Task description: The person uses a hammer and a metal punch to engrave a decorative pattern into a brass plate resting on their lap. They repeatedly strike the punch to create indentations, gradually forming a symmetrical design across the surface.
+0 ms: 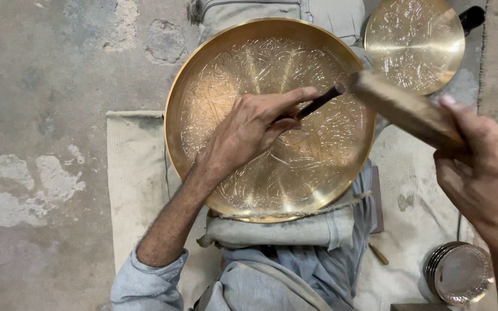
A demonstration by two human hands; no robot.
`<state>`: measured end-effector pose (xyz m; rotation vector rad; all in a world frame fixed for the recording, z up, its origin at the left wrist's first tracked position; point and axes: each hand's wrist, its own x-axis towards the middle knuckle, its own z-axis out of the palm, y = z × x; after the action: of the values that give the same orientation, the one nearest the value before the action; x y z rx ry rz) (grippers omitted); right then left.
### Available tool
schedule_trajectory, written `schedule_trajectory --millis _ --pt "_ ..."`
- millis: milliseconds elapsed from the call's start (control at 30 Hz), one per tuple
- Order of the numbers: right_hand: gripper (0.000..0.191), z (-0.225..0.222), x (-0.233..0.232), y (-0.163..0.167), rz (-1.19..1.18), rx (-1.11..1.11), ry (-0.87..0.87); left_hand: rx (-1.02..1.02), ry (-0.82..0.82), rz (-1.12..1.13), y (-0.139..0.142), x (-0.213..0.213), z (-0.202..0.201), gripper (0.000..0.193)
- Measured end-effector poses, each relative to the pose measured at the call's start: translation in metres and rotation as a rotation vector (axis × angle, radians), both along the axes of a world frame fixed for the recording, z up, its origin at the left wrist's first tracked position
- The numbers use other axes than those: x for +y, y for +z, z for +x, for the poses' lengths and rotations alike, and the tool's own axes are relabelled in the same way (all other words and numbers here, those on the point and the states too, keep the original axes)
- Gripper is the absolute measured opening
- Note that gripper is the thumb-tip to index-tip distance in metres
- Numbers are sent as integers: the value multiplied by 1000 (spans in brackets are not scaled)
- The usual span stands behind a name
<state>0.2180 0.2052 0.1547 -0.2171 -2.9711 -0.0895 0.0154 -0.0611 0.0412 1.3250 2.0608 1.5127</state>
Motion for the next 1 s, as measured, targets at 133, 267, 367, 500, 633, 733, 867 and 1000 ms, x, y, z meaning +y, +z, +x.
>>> schedule_trajectory --millis 133,267,367,500,633,733,867,1000 --pt "37 3 2 -6 -199 84 40 58 13 16 -4 1 0 63" --pt "59 4 4 -2 -92 45 -53 81 28 -13 -10 5 0 62" --pt "51 -3 6 0 -165 62 -73 112 45 -9 -13 6 -1 62" --pt "71 -5 8 4 212 -55 78 84 40 -4 -12 6 -1 62" --pt "28 2 6 -6 -229 61 -36 58 40 21 -9 3 1 64" --pt "62 7 10 -7 -39 28 27 40 30 -39 -8 4 1 63" --pt "39 4 11 -13 -272 68 -67 55 27 15 -7 3 1 64" --pt "68 7 14 -11 133 -71 15 57 19 -12 -8 3 1 64"
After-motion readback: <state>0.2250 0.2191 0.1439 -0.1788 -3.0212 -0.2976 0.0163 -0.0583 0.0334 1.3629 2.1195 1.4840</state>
